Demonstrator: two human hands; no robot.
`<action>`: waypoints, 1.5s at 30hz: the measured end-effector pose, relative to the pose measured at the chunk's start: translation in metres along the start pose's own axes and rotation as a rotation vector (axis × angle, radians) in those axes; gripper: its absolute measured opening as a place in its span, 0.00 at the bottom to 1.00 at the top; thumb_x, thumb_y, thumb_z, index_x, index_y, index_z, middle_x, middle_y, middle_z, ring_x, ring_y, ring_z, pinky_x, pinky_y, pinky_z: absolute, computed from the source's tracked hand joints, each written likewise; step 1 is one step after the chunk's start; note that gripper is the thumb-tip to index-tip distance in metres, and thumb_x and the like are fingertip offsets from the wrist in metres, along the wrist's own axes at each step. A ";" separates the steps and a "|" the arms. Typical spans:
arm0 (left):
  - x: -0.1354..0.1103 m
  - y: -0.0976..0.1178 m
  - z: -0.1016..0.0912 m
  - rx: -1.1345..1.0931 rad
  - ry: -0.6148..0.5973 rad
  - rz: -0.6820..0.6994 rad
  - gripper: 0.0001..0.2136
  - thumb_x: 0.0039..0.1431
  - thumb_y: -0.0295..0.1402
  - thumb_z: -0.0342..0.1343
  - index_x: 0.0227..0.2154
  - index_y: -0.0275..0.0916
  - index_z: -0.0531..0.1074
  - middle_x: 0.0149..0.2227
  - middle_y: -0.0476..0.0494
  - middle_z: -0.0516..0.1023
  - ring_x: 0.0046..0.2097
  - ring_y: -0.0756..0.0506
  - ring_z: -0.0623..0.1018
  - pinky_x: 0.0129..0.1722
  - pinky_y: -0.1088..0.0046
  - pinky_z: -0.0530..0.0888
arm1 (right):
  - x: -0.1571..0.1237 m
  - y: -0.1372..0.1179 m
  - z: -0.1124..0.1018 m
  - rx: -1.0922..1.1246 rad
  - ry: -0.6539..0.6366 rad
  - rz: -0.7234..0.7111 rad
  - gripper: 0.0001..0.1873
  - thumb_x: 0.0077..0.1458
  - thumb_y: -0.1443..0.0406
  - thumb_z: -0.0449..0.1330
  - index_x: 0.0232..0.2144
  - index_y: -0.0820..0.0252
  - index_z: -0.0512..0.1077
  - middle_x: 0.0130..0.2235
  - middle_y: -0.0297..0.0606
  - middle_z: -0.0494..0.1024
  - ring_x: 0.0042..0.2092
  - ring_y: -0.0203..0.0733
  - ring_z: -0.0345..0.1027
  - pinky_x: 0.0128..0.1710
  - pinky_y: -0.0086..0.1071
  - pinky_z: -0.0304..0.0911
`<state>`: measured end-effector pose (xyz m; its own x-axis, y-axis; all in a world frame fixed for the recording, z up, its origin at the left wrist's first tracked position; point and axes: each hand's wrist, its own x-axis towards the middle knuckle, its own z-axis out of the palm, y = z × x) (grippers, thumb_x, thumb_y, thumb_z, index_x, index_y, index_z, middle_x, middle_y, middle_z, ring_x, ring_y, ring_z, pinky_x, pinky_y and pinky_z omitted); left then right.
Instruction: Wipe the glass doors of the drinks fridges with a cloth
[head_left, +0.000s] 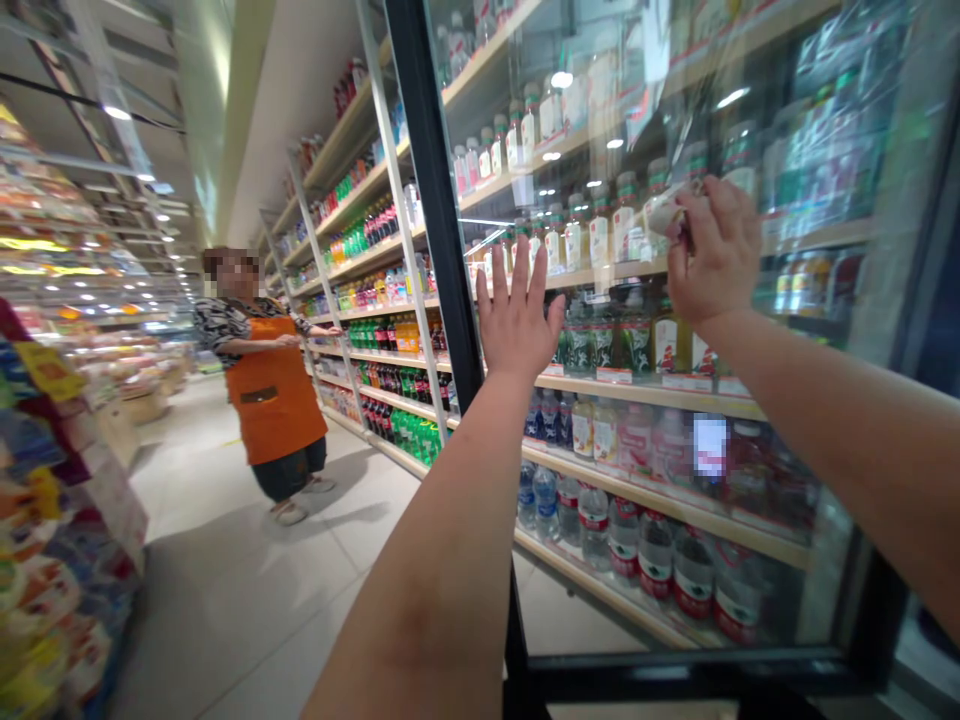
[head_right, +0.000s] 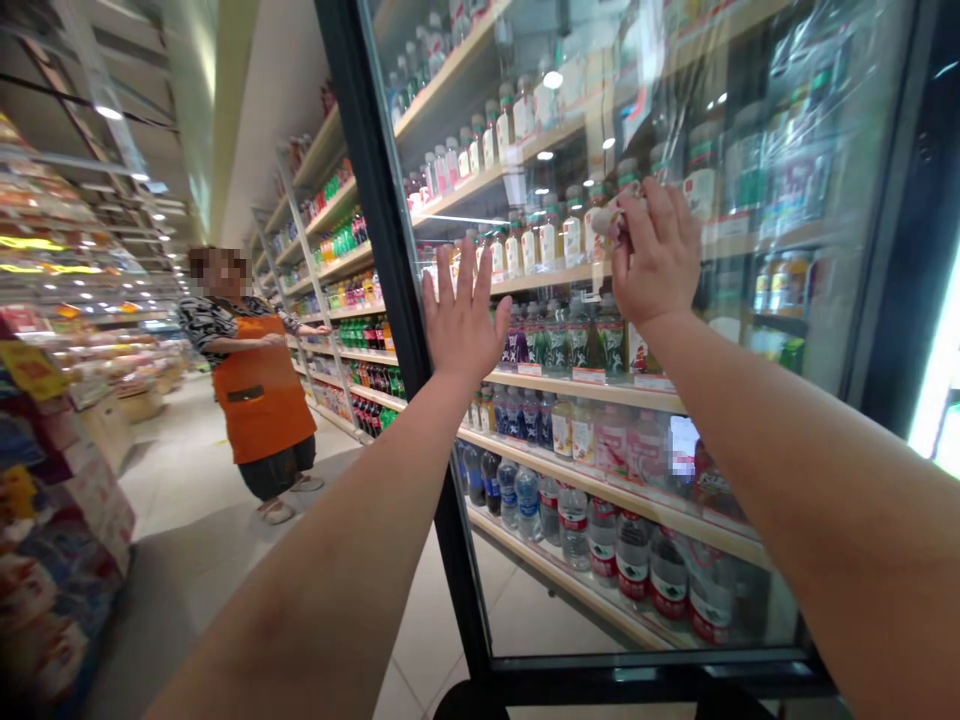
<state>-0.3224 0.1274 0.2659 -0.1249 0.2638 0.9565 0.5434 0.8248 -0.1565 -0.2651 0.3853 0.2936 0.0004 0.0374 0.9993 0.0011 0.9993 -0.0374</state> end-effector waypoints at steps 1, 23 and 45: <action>0.000 0.000 0.000 0.003 -0.001 -0.001 0.31 0.75 0.43 0.44 0.76 0.41 0.49 0.77 0.48 0.42 0.77 0.36 0.39 0.77 0.51 0.38 | 0.000 0.000 0.000 0.006 0.004 0.002 0.28 0.71 0.54 0.43 0.69 0.44 0.60 0.72 0.32 0.56 0.74 0.50 0.47 0.76 0.51 0.47; -0.001 0.000 0.000 0.017 0.023 0.013 0.30 0.75 0.42 0.45 0.75 0.40 0.50 0.77 0.46 0.44 0.77 0.36 0.40 0.77 0.49 0.40 | -0.003 -0.005 -0.005 0.039 0.004 0.007 0.28 0.71 0.56 0.44 0.69 0.41 0.60 0.72 0.28 0.56 0.73 0.53 0.49 0.75 0.54 0.48; -0.002 -0.001 -0.001 0.019 0.011 0.014 0.30 0.75 0.42 0.45 0.75 0.39 0.51 0.77 0.45 0.43 0.77 0.34 0.39 0.77 0.47 0.42 | -0.005 -0.001 0.003 0.020 0.081 -0.059 0.27 0.69 0.59 0.49 0.67 0.51 0.65 0.70 0.38 0.60 0.72 0.53 0.52 0.74 0.54 0.52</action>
<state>-0.3219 0.1260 0.2647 -0.1078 0.2701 0.9568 0.5291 0.8304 -0.1748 -0.2680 0.3839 0.2888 0.0822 -0.0207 0.9964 -0.0168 0.9996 0.0221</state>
